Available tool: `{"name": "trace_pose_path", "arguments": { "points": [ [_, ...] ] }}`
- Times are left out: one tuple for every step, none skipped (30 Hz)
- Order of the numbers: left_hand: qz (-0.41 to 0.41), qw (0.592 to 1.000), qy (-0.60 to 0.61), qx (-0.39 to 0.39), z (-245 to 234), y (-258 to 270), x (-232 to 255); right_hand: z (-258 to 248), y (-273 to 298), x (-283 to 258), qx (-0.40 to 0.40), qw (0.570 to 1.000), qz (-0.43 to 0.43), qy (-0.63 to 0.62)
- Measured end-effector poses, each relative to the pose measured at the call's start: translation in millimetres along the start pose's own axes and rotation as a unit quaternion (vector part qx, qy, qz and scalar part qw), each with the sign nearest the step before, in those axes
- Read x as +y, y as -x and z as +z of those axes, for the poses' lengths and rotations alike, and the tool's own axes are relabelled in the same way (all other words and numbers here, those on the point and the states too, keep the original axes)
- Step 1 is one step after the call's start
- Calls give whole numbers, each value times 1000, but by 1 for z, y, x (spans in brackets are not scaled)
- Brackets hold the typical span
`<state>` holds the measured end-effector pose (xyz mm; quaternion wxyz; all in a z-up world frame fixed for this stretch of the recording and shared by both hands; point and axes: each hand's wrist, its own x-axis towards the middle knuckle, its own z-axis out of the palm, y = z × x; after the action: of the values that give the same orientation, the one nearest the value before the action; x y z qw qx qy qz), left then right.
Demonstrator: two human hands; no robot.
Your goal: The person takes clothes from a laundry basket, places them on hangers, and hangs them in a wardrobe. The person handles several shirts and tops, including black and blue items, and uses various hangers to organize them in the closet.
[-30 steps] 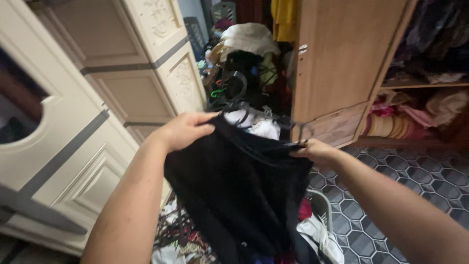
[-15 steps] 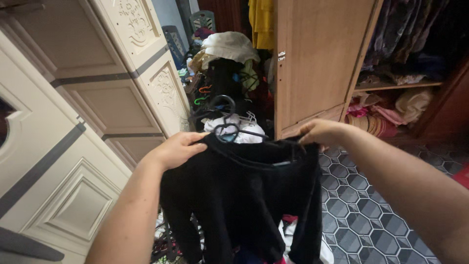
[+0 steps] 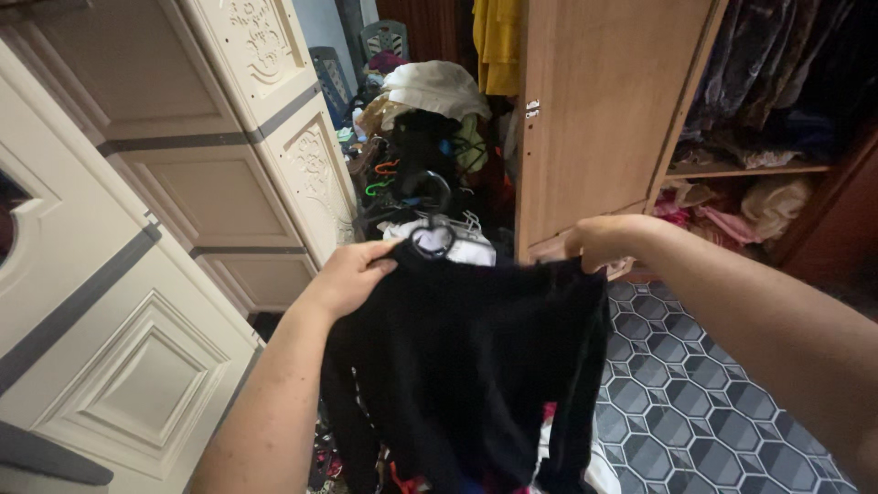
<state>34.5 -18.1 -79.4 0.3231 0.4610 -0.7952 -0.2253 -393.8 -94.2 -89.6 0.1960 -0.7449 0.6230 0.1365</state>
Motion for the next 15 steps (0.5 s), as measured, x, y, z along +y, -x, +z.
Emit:
{"name": "trace_pose_path", "arguments": {
  "points": [
    [4, 1000, 16, 8, 2, 1, 0, 8, -3, 4, -15, 998, 25, -49],
    [9, 999, 33, 18, 4, -1, -2, 15, -6, 9, -28, 994, 51, -97],
    [-3, 998, 65, 19, 6, -2, -5, 21, -8, 13, -41, 986, 76, -144],
    [-17, 995, 96, 21, 7, 0, -8, 28, -9, 17, -37, 983, 75, -166],
    [-31, 991, 127, 23, 10, 0, -11, 35, -7, 22, -33, 979, 74, -187],
    [-27, 991, 131, 20, 12, 0, -15, 42, -7, 25, -31, 974, 73, -210],
    [-23, 990, 136, 17, 14, 1, -18, 48, -7, 27, -30, 968, 74, -237],
    [-17, 990, 140, 14, 17, -2, -20, 52, -7, 29, -27, 961, 77, -265],
    [-3, 993, 116, 7, 17, -4, -21, 55, -6, 31, -23, 953, 80, -293],
    [12, 996, 93, 1, 20, -6, -22, 56, -4, 34, -36, 944, 61, -322],
    [27, 997, 70, -6, 23, -9, -21, 54, -1, 37, -48, 934, 41, -351],
    [7, 999, 26, -32, 26, -9, -21, 51, 2, 37, -60, 924, 19, -378],
    [-13, 998, -19, -57, 29, -9, -19, 45, 6, 36, -35, 930, 22, -366],
    [-35, 994, -65, -82, 31, -7, -18, 37, 9, 34, -11, 935, 23, -353],
    [-46, 992, -81, -88, 35, -4, -16, 28, 14, 30, 13, 940, 25, -340]
  ]
}}
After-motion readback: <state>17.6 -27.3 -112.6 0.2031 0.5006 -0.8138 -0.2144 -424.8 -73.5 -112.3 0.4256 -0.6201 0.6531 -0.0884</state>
